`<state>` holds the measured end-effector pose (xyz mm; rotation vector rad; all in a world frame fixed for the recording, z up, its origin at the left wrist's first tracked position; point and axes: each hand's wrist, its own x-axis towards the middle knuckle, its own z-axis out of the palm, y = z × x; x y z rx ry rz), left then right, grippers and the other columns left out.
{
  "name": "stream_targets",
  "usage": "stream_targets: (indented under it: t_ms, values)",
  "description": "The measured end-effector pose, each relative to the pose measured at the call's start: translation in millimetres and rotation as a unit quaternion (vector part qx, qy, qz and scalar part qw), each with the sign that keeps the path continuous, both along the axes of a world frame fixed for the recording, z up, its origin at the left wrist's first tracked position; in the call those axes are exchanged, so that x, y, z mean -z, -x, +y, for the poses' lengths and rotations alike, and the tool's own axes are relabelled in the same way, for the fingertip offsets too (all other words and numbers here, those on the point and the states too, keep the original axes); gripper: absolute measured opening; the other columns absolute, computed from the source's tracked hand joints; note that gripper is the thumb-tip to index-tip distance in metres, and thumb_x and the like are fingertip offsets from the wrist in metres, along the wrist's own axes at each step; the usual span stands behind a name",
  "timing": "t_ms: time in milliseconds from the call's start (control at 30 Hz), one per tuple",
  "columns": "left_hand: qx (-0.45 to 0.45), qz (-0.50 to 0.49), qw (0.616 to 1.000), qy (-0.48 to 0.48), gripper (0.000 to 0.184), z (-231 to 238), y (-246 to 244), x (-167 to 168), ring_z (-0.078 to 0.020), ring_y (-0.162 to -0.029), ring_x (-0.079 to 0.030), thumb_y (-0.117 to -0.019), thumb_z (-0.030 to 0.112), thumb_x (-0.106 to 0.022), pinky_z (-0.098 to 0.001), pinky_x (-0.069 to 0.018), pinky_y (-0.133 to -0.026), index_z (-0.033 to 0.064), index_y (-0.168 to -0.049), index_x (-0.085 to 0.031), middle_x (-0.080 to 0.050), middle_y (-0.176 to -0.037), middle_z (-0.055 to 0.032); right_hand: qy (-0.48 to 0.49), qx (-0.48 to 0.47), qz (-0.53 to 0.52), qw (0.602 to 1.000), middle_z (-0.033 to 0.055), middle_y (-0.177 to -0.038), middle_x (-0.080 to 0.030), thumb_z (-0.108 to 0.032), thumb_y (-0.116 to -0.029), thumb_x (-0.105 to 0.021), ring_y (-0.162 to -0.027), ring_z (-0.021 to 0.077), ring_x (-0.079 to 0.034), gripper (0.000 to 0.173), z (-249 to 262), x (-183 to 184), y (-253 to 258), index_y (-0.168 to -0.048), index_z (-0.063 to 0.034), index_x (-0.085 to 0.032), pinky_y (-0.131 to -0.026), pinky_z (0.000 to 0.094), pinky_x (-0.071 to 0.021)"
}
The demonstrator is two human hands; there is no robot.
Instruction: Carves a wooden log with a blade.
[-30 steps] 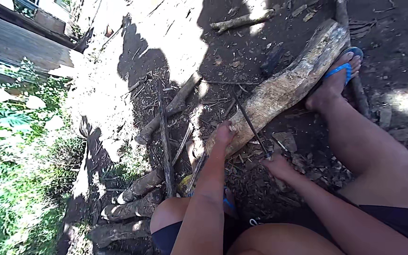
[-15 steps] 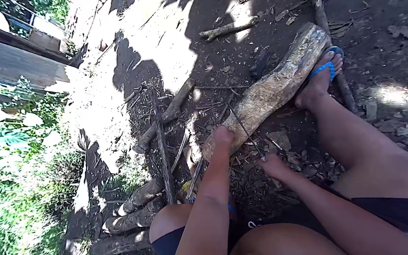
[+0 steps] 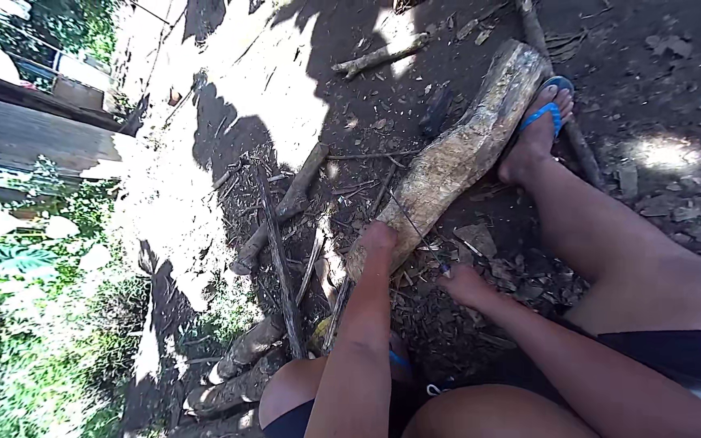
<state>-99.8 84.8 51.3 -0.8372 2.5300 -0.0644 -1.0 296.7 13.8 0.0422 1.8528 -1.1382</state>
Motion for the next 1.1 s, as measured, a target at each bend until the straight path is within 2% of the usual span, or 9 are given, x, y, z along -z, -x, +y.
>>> stream_targets:
  t_ms: [100,233,367,467,533,633,833,933,1100]
  values:
    - [0.012,0.031,0.999,-0.024,0.047,-21,-2,-4,-0.0426,-0.119,-0.065,-0.0992,0.024,-0.057,-0.0610,-0.0549,-0.095,0.0012,-0.140,-0.054,-0.067,-0.126,-0.0247,-0.002,-0.001,0.008,1.000,0.0139,-0.087,-0.065,-0.042,-0.0967,-0.063,-0.069,0.0288,-0.066,0.043,2,2,-1,-0.120,-0.0061,-0.059,-0.066,0.0523,-0.0561]
    - [-0.077,0.149,0.981,-0.101,0.057,-65,-6,-3,-0.0414,-0.114,-0.068,-0.1023,0.034,-0.057,-0.0617,-0.0551,-0.095,0.0038,-0.147,-0.039,-0.067,-0.124,-0.0248,-0.006,-0.002,0.021,1.000,0.0154,-0.090,-0.066,-0.041,-0.0970,-0.063,-0.072,0.0305,-0.067,0.045,1,3,0,-0.125,-0.0056,-0.058,-0.068,0.0545,-0.0563]
    - [-0.039,0.125,0.973,-0.192,0.122,-120,-31,26,-0.0433,-0.142,-0.046,-0.0799,0.064,-0.079,-0.0658,-0.0379,-0.114,0.0065,-0.164,-0.012,-0.041,-0.157,-0.0262,-0.018,0.004,0.022,1.000,0.0182,-0.098,-0.068,-0.043,-0.0982,-0.063,-0.081,0.0334,-0.068,0.052,4,3,1,-0.134,-0.0053,-0.056,-0.075,0.0579,-0.0561]
    - [0.040,0.060,0.978,-0.197,0.139,-137,-64,45,-0.0391,-0.154,-0.028,-0.0632,0.073,-0.085,-0.0575,-0.0240,-0.126,0.0055,-0.164,-0.016,-0.028,-0.167,-0.0216,-0.015,0.037,0.034,0.999,0.0186,-0.101,-0.069,-0.043,-0.0983,-0.063,-0.085,0.0346,-0.069,0.053,4,4,-2,-0.136,-0.0058,-0.058,-0.078,0.0594,-0.0561]
    - [0.052,0.078,0.980,-0.174,0.137,-130,-76,47,-0.0388,-0.153,-0.028,-0.0573,0.067,-0.091,-0.0598,-0.0267,-0.124,0.0131,-0.164,-0.024,-0.028,-0.168,-0.0166,-0.021,0.043,0.059,0.997,0.0178,-0.099,-0.069,-0.042,-0.0981,-0.063,-0.086,0.0341,-0.068,0.051,3,-2,-4,-0.134,-0.0063,-0.059,-0.079,0.0593,-0.0554]
    - [0.030,0.071,0.986,-0.148,0.135,-118,-81,42,-0.0428,-0.152,-0.029,-0.0583,0.067,-0.090,-0.0706,-0.0371,-0.112,0.0189,-0.165,-0.023,-0.025,-0.169,-0.0146,-0.038,0.024,0.096,0.994,0.0166,-0.093,-0.068,-0.041,-0.0975,-0.064,-0.083,0.0332,-0.067,0.048,5,-6,-10,-0.131,-0.0068,-0.061,-0.077,0.0589,-0.0545]
    - [0.024,0.081,0.987,-0.139,0.133,-107,-89,37,-0.0435,-0.151,-0.029,-0.0611,0.068,-0.088,-0.0768,-0.0372,-0.105,0.0193,-0.165,-0.020,-0.022,-0.169,-0.0154,0.006,0.037,0.198,0.979,0.0074,-0.075,-0.063,-0.037,-0.0970,-0.065,-0.059,0.0219,-0.061,0.040,-3,-64,-16,-0.124,-0.0082,-0.063,-0.057,0.0463,-0.0542]
    - [0.029,0.107,0.985,-0.134,0.134,-97,-97,36,-0.0434,-0.152,-0.027,-0.0606,0.069,-0.088,-0.0752,-0.0389,-0.105,0.0155,-0.164,-0.021,-0.020,-0.169,-0.0167,0.178,0.085,0.328,0.924,0.0017,-0.072,-0.063,-0.030,-0.0970,-0.066,-0.053,0.0142,-0.059,0.036,-15,-127,-12,-0.121,-0.0043,-0.062,-0.049,0.0365,-0.0549]
    - [0.029,0.108,0.988,-0.108,0.133,-80,-107,35,-0.0437,-0.155,-0.020,-0.0630,0.067,-0.087,-0.0762,-0.0349,-0.108,0.0132,-0.164,-0.020,-0.014,-0.171,-0.0191,0.543,0.150,0.447,0.695,0.0052,-0.073,-0.062,-0.027,-0.1024,-0.057,-0.061,0.0239,-0.064,0.016,-19,-282,20,-0.104,-0.0109,-0.059,-0.063,0.0464,-0.0614]
